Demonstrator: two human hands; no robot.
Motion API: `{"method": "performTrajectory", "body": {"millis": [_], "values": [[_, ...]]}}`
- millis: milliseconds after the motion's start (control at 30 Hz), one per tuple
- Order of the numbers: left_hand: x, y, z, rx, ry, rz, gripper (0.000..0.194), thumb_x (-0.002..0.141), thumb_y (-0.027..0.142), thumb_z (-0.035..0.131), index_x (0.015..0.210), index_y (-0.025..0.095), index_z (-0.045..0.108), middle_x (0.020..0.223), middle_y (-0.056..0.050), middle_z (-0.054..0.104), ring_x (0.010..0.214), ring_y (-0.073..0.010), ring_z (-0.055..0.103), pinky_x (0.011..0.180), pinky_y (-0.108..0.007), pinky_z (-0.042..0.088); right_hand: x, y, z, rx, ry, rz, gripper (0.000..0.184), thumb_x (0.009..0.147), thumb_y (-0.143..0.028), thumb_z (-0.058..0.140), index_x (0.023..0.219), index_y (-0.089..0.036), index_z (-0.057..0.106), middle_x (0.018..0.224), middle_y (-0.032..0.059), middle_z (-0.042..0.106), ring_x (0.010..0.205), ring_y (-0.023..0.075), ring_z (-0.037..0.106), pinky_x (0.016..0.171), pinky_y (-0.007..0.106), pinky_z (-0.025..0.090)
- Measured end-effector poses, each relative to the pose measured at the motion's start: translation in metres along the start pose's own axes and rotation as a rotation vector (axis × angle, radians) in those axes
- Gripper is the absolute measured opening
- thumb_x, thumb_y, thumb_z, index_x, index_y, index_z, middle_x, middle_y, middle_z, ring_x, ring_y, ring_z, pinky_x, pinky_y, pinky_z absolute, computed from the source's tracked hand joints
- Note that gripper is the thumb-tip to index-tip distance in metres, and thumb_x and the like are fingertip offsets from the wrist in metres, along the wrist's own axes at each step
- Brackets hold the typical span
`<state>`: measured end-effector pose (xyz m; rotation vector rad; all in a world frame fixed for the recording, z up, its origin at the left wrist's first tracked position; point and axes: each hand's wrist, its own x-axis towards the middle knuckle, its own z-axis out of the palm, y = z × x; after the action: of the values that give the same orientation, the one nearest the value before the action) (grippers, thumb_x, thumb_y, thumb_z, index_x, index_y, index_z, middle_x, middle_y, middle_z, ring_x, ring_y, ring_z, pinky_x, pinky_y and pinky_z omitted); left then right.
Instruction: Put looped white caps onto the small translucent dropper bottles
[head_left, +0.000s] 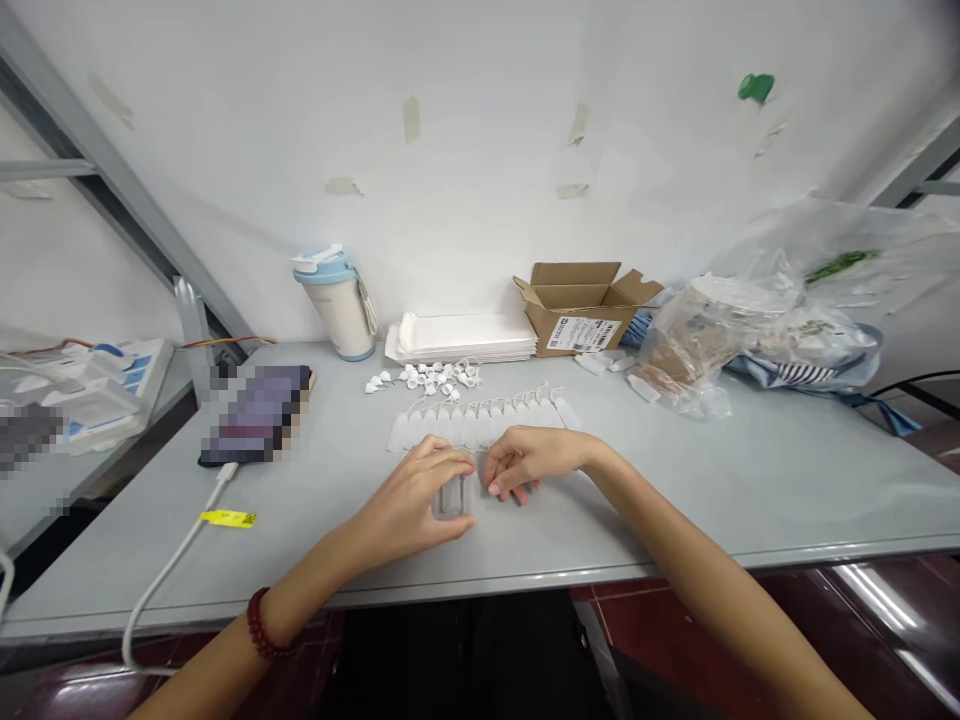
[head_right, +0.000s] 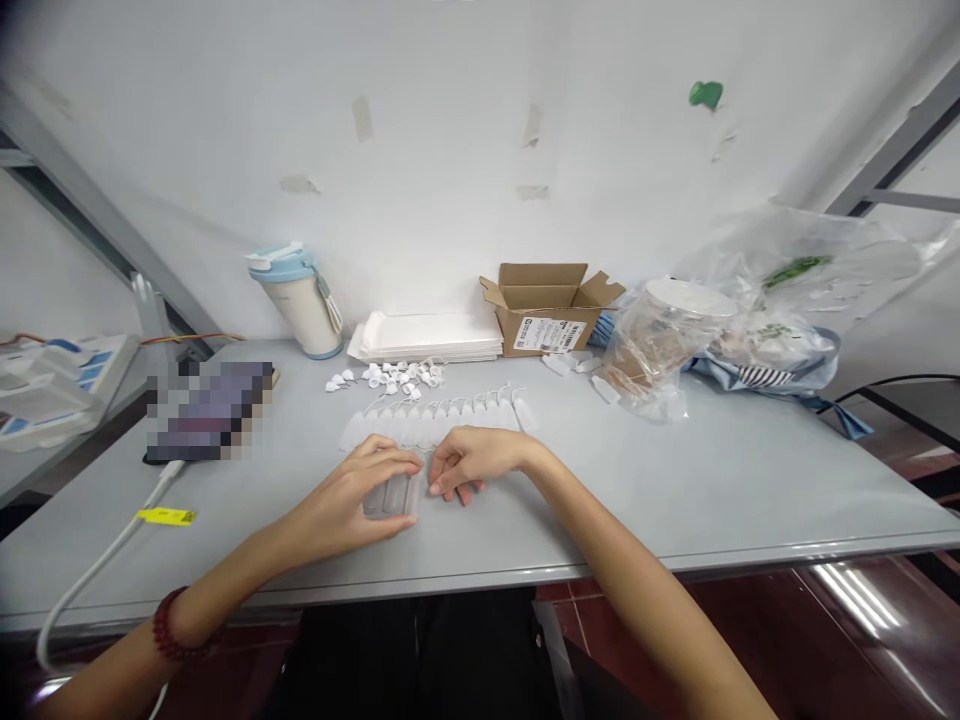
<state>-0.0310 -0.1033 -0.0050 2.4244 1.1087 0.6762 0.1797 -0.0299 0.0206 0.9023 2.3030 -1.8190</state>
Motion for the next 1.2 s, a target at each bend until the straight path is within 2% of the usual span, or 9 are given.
{"method": "performTrajectory", "body": {"millis": [300, 700, 800, 867, 900, 967, 1033, 1100, 1200], "values": [[-0.004, -0.007, 0.000, 0.064, -0.015, -0.014, 0.045, 0.075, 0.028, 0.067, 0.118, 0.017, 0.056, 0.113, -0.010, 0.063, 0.113, -0.0276, 0.044, 0.094, -0.044, 0.045, 0.005, 0.003, 0.000, 0.001, 0.002, -0.006, 0.013, 0.079, -0.026, 0.060, 0.083, -0.013, 0.063, 0.061, -0.0036, 0.060, 0.042, 0.0051, 0.054, 0.040, 0.017, 0.032], [-0.008, -0.004, -0.004, 0.199, -0.017, -0.016, 0.046, 0.077, 0.032, 0.067, 0.119, 0.018, 0.053, 0.119, -0.009, 0.060, 0.113, -0.0265, 0.045, 0.095, -0.042, 0.044, 0.007, 0.004, 0.000, 0.045, -0.039, -0.024, 0.013, 0.077, -0.024, 0.062, 0.081, -0.012, 0.061, 0.061, -0.0036, 0.061, 0.039, 0.0047, 0.055, 0.044, 0.018, 0.035], [-0.005, -0.001, -0.008, 0.195, -0.016, -0.034, 0.046, 0.077, 0.039, 0.067, 0.117, 0.018, 0.054, 0.115, -0.009, 0.061, 0.110, -0.0269, 0.046, 0.093, -0.042, 0.045, -0.001, 0.003, -0.010, 0.055, 0.013, -0.053, 0.013, 0.076, -0.023, 0.062, 0.081, -0.011, 0.063, 0.061, -0.0023, 0.062, 0.039, 0.0057, 0.055, 0.044, 0.018, 0.035], [0.001, -0.001, -0.012, 0.183, -0.007, -0.066, 0.043, 0.079, 0.043, 0.063, 0.113, 0.018, 0.056, 0.108, -0.008, 0.063, 0.108, -0.0268, 0.048, 0.090, -0.042, 0.046, -0.010, 0.005, -0.023, 0.060, 0.186, -0.100, 0.017, 0.077, -0.026, 0.062, 0.086, -0.012, 0.064, 0.063, -0.0007, 0.063, 0.041, 0.0077, 0.056, 0.042, 0.019, 0.033], [0.005, -0.002, -0.014, 0.172, 0.008, -0.093, 0.039, 0.082, 0.045, 0.060, 0.111, 0.019, 0.057, 0.105, -0.008, 0.064, 0.107, -0.0265, 0.049, 0.089, -0.041, 0.046, -0.016, 0.009, -0.033, 0.054, 0.365, -0.145, 0.020, 0.078, -0.028, 0.060, 0.090, -0.012, 0.065, 0.066, 0.0005, 0.064, 0.044, 0.0086, 0.057, 0.041, 0.019, 0.034], [0.016, -0.008, -0.018, 0.144, 0.052, -0.165, 0.033, 0.087, 0.045, 0.050, 0.105, 0.019, 0.060, 0.102, -0.008, 0.065, 0.105, -0.0257, 0.051, 0.083, -0.039, 0.048, -0.026, 0.021, -0.053, -0.011, 0.893, -0.155, 0.025, 0.084, -0.032, 0.052, 0.096, -0.013, 0.063, 0.075, 0.0040, 0.068, 0.051, 0.0104, 0.060, 0.047, 0.021, 0.041], [0.029, -0.016, -0.021, 0.117, 0.098, -0.246, 0.033, 0.090, 0.045, 0.042, 0.098, 0.020, 0.062, 0.103, -0.008, 0.065, 0.105, -0.0258, 0.052, 0.075, -0.035, 0.050, -0.035, 0.041, -0.073, -0.255, 1.362, 0.104, 0.025, 0.087, -0.028, 0.046, 0.097, -0.014, 0.064, 0.081, 0.0058, 0.070, 0.060, 0.0125, 0.064, 0.057, 0.023, 0.046], [0.045, -0.025, -0.023, 0.142, 0.137, -0.275, 0.034, 0.090, 0.044, 0.041, 0.092, 0.019, 0.063, 0.100, -0.007, 0.067, 0.103, -0.0265, 0.053, 0.074, -0.036, 0.049, -0.041, 0.061, -0.087, -0.344, 1.496, 0.238, 0.024, 0.085, -0.018, 0.045, 0.095, -0.010, 0.065, 0.088, 0.0122, 0.070, 0.075, 0.0187, 0.066, 0.070, 0.029, 0.048], [0.069, -0.038, -0.022, 0.195, 0.180, -0.259, 0.029, 0.090, 0.035, 0.040, 0.089, 0.018, 0.064, 0.097, -0.008, 0.068, 0.099, -0.0269, 0.055, 0.078, -0.038, 0.047, -0.046, 0.084, -0.096, -0.454, 1.513, 0.341, 0.025, 0.081, -0.010, 0.046, 0.092, -0.012, 0.068, 0.090, 0.0129, 0.071, 0.088, 0.0233, 0.065, 0.077, 0.032, 0.046]]}}
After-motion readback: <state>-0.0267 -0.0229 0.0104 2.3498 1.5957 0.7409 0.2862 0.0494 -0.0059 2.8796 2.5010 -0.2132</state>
